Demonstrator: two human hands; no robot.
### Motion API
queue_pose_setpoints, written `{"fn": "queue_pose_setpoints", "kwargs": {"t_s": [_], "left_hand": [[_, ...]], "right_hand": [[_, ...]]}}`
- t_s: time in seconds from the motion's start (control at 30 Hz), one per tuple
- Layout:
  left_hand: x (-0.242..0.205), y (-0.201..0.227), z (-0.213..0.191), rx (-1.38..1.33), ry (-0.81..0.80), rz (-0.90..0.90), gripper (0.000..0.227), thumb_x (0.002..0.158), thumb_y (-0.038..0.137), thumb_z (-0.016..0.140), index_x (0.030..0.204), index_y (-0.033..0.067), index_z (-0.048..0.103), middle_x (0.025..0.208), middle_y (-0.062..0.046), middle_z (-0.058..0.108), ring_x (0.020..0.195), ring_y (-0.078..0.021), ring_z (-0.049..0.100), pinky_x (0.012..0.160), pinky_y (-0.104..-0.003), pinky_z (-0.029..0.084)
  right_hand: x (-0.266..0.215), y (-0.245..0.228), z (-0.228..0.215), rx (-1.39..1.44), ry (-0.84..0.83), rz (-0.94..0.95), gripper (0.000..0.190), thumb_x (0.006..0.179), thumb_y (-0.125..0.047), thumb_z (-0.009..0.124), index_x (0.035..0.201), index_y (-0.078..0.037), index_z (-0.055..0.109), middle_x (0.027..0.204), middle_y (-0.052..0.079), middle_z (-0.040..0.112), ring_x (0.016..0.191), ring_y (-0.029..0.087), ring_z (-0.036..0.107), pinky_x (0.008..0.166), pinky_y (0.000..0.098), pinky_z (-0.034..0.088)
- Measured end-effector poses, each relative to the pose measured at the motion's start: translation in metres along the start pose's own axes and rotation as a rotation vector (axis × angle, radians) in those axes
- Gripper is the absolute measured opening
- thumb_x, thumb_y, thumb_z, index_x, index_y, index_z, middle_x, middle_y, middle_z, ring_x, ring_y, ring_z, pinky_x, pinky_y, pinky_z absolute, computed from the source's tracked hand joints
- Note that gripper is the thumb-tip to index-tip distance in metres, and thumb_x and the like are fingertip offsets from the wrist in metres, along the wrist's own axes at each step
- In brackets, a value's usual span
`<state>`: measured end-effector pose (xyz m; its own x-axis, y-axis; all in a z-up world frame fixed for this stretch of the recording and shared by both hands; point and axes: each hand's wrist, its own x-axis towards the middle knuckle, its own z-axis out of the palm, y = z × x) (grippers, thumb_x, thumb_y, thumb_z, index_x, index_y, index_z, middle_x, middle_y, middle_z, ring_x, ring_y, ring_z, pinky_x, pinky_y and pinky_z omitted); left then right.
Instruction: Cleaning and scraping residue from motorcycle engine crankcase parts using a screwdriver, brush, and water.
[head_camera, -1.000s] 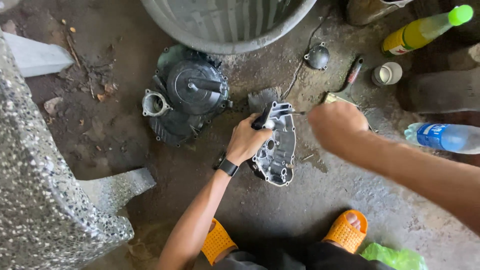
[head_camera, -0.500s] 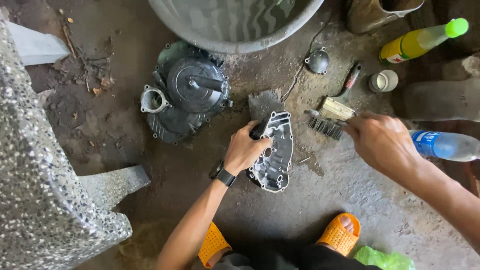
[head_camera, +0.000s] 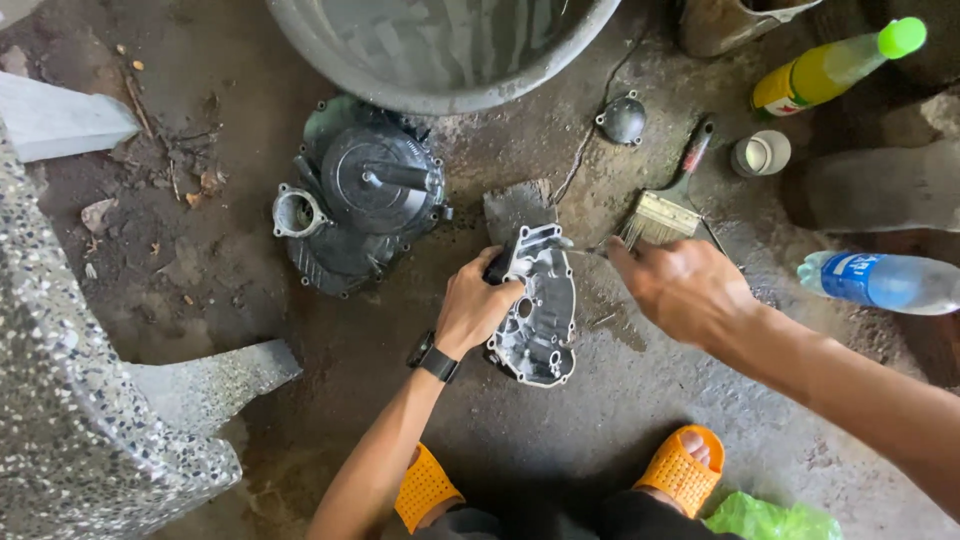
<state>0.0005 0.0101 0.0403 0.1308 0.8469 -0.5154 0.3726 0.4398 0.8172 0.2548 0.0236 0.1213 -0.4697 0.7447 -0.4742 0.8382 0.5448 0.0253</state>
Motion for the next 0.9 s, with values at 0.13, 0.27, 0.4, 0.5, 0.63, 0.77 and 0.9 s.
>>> {"fn": "queue_pose_setpoints", "kwargs": {"t_s": [0.13,0.27,0.4,0.5,0.63,0.77,0.9], "left_hand": [[0.012,-0.025,-0.002,-0.067,-0.008,-0.041,0.056,0.072,0.028,0.066,0.121,0.0023,0.069,0.093,-0.013,0.077,0.084,-0.0234,0.071,0.077,-0.036,0.053],[0.009,-0.029,-0.005,-0.127,-0.029,-0.032,0.06,0.071,0.026,0.065,0.124,0.0005,0.068,0.089,-0.011,0.075,0.078,-0.0209,0.067,0.072,-0.036,0.052],[0.005,-0.028,-0.002,-0.122,-0.018,0.066,0.067,0.068,0.025,0.065,0.129,-0.0024,0.065,0.096,-0.013,0.074,0.084,-0.0212,0.067,0.077,-0.035,0.052],[0.008,-0.025,0.001,-0.132,-0.008,0.125,0.071,0.068,0.025,0.066,0.132,-0.0047,0.061,0.107,-0.016,0.075,0.096,-0.0225,0.07,0.086,-0.033,0.052],[0.007,-0.016,-0.001,-0.106,-0.015,0.119,0.072,0.068,0.025,0.065,0.134,-0.005,0.06,0.113,-0.017,0.075,0.102,-0.0232,0.07,0.091,-0.032,0.051],[0.015,-0.028,-0.001,-0.1,-0.036,0.129,0.07,0.069,0.025,0.065,0.133,-0.0045,0.06,0.112,-0.016,0.075,0.1,-0.0223,0.07,0.09,-0.032,0.052],[0.024,-0.033,-0.004,-0.122,-0.066,0.143,0.064,0.07,0.024,0.064,0.128,-0.0039,0.063,0.107,-0.014,0.076,0.096,-0.0202,0.069,0.087,-0.031,0.052]], "right_hand": [[0.017,-0.005,-0.017,-0.002,-0.12,0.0,0.057,0.097,-0.006,0.048,0.154,-0.016,0.043,0.111,0.022,0.066,0.066,0.027,0.074,0.055,0.04,0.06],[0.013,0.026,0.02,0.057,-0.147,0.014,0.049,0.103,-0.013,0.049,0.15,-0.026,0.05,0.109,0.019,0.068,0.067,0.026,0.073,0.06,0.0401,0.059],[-0.009,0.023,0.018,0.474,0.254,0.008,0.032,0.094,-0.022,0.064,0.126,-0.021,0.067,0.094,0.014,0.075,0.074,0.033,0.072,0.068,0.0432,0.059],[-0.021,0.019,0.005,0.659,0.381,0.042,0.03,0.09,-0.021,0.068,0.119,-0.015,0.072,0.093,0.015,0.075,0.073,0.034,0.072,0.066,0.0442,0.058],[-0.018,0.021,0.014,0.65,0.389,-0.007,0.03,0.092,-0.023,0.067,0.12,-0.017,0.072,0.087,0.015,0.075,0.075,0.034,0.073,0.067,0.0446,0.059],[0.001,0.029,0.014,0.414,0.223,-0.007,0.032,0.095,-0.027,0.063,0.126,-0.025,0.069,0.084,0.014,0.075,0.075,0.032,0.073,0.069,0.0438,0.059],[0.017,0.023,0.011,0.27,0.19,-0.008,0.04,0.093,-0.024,0.059,0.13,-0.03,0.069,0.089,0.01,0.076,0.072,0.033,0.072,0.064,0.0459,0.059]]}}
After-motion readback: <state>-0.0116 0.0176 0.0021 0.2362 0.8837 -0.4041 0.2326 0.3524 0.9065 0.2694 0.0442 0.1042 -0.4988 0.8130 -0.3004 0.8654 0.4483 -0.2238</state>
